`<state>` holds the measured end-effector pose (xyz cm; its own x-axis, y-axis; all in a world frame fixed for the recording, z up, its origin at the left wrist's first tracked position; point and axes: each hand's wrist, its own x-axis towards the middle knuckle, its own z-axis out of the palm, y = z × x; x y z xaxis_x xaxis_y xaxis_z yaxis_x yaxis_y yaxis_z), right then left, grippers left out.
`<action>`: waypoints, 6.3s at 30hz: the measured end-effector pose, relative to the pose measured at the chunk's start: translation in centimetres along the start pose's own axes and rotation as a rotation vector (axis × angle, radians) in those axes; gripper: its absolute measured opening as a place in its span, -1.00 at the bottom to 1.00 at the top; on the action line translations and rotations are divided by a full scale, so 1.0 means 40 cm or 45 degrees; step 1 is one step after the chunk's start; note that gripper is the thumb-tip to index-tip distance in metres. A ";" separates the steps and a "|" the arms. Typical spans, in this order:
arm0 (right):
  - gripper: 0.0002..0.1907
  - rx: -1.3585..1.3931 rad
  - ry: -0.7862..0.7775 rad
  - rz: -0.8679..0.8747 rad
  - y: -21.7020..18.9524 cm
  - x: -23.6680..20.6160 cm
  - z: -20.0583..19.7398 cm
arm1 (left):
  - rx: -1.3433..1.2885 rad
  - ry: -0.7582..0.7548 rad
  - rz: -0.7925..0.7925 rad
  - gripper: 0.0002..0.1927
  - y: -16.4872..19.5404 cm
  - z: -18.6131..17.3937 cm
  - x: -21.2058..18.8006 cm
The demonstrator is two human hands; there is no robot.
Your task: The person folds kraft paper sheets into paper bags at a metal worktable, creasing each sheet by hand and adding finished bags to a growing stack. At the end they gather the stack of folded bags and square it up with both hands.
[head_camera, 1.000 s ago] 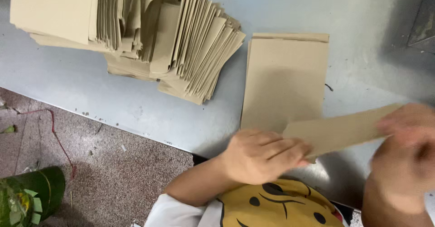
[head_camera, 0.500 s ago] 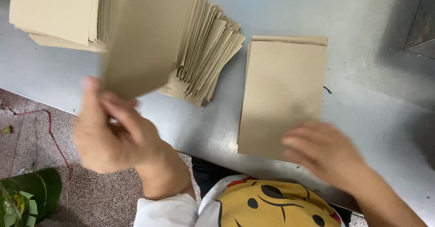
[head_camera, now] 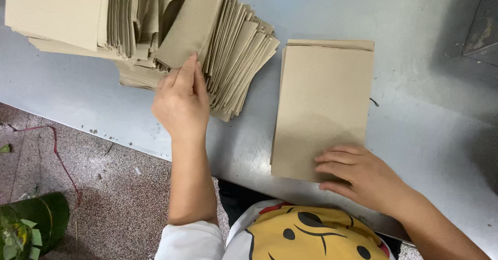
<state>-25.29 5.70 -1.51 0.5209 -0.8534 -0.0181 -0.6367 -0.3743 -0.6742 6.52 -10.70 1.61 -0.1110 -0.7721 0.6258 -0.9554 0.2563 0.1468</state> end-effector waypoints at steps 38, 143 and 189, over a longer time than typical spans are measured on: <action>-0.84 0.781 0.832 0.347 -0.024 0.002 0.048 | -1.688 -0.470 -0.075 -0.63 0.299 0.018 -0.209; -0.50 0.868 0.799 0.176 -0.056 -0.012 -0.010 | -1.971 -0.870 0.013 -0.69 0.250 -0.003 -0.188; -0.57 -0.349 0.127 -0.029 -0.062 -0.005 0.013 | -0.201 -0.187 0.005 -0.68 0.024 0.041 -0.003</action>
<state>-23.51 6.98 -0.22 0.4869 -0.8701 0.0762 -0.7624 -0.4659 -0.4490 5.19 -11.31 0.41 -0.1646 -0.8444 0.5099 -0.9013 0.3387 0.2699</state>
